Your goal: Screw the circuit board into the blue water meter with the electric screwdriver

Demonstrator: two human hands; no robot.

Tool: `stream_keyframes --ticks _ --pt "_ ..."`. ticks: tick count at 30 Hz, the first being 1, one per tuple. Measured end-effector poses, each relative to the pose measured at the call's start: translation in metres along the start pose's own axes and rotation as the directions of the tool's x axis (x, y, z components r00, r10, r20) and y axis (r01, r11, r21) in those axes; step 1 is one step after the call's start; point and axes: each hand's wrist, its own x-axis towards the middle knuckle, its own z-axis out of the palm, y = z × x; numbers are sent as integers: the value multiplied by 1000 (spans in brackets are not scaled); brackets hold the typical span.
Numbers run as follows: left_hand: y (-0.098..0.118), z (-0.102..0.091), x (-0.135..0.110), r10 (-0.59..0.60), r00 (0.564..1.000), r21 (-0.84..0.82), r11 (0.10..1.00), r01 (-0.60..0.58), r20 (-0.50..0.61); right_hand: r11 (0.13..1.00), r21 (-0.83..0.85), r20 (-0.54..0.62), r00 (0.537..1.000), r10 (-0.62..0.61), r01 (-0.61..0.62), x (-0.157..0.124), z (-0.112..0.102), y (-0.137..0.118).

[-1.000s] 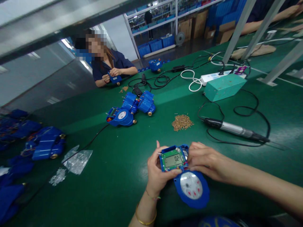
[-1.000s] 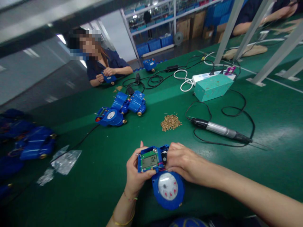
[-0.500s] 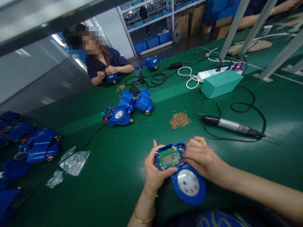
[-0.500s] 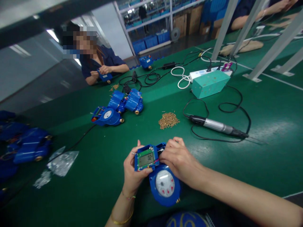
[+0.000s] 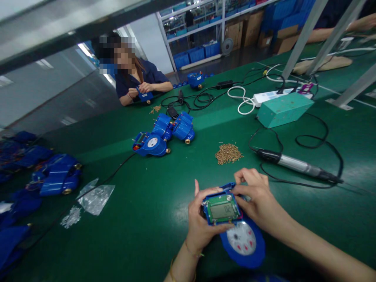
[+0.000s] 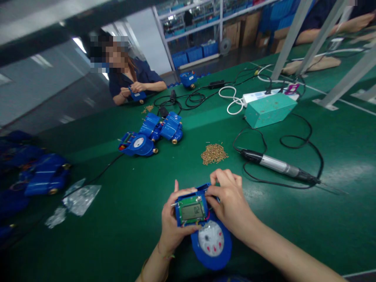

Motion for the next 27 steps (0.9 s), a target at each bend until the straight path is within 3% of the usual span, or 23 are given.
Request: stream_keyframes --ticks 4,8,12,18,23,27 --pt "0 5 1 16 1000 40 999 -17 21 988 92 28 992 121 -123 -5 5 6" --pt "0 6 2 64 997 37 997 -65 37 935 314 19 985 169 -166 -8 11 11" --pt "1 7 3 88 995 44 995 -90 36 876 422 82 972 219 -233 -8 12 11" --pt "4 7 5 84 993 91 992 -92 86 872 428 64 971 232 -236 -4 10 9" --pt "10 1 8 -8 991 180 984 -16 131 898 392 1 976 217 -200 -8 16 10" --pt "17 1 10 -74 984 155 987 49 160 919 347 -30 977 212 -189 -12 18 10"
